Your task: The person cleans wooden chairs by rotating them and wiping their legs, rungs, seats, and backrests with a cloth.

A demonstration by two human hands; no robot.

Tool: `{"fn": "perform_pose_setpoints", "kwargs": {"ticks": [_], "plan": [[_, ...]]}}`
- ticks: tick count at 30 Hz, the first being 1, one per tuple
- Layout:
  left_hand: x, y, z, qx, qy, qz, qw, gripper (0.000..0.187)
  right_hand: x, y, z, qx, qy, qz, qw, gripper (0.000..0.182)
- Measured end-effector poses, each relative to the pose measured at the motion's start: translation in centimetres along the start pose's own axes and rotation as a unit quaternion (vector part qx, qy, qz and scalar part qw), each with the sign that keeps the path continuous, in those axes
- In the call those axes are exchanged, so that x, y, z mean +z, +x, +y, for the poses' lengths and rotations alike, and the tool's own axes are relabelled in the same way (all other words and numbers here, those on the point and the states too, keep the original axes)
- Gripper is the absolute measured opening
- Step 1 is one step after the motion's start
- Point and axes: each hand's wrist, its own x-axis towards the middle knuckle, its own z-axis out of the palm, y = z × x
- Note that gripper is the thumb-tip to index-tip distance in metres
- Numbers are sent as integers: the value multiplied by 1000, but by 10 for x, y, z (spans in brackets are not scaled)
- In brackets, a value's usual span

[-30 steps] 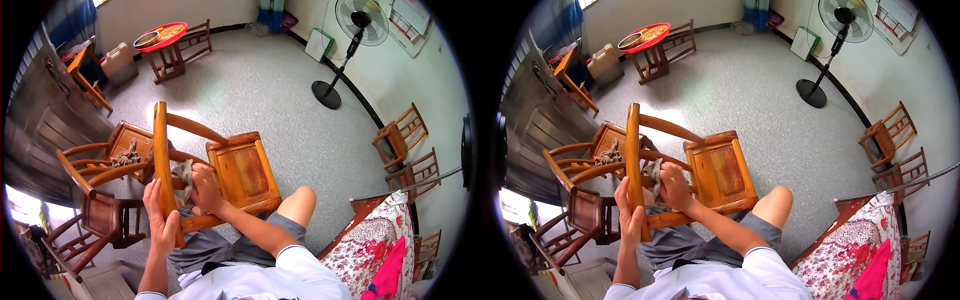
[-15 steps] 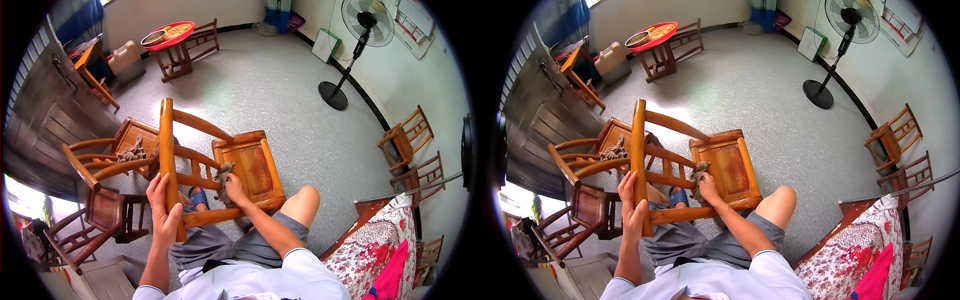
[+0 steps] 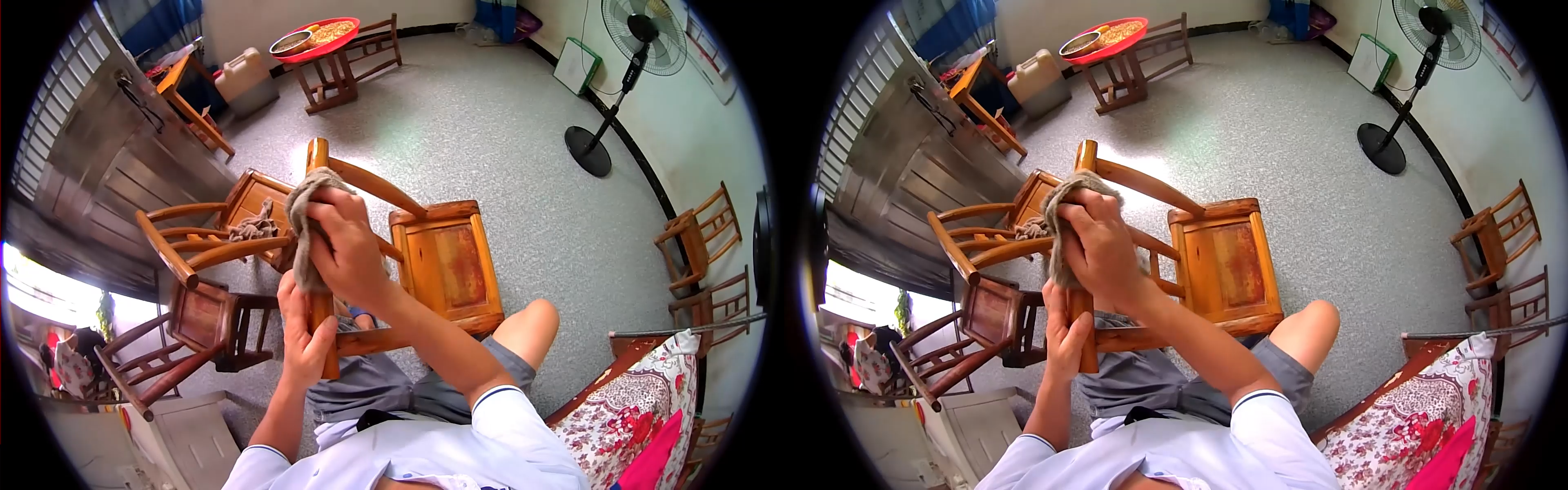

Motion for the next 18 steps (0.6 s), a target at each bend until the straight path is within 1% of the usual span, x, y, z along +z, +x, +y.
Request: {"fn": "perform_pose_setpoints", "kwargs": {"ticks": [2,4,6,8,9,10,11,13,14,16,17,18], "plan": [[0,1,5,-2,1,3,1000,67,15,-16,39,9,-19,-21,1000,26],[-1,4,8,-3,2,10,1000,67,9,-32,76,104,-112,-23,988,24],[-2,3,8,15,53,-5,998,67,7,-74,137,152,-137,-32,978,23],[-2,3,7,6,43,-2,999,67,-10,-117,172,190,-242,-113,945,23],[-1,5,6,0,34,0,999,67,-15,-153,201,211,-242,-135,938,23],[0,4,6,0,31,-2,1000,67,-21,-183,217,234,-241,-156,929,23],[0,3,6,-3,21,1,1000,66,-29,-195,209,235,-242,-156,928,23],[-1,6,5,-3,12,7,1000,66,-38,-203,194,91,-336,-51,936,17],[-1,7,5,2,23,5,1000,66,-43,-204,188,89,-333,-54,937,17],[-2,3,6,0,35,5,999,65,-49,-207,176,99,-344,-114,927,16],[-2,4,7,-4,30,6,1000,65,-51,-207,175,100,-344,-115,927,16],[-1,5,7,-7,23,5,1000,65,-54,-207,175,187,-271,-153,932,17]]}}
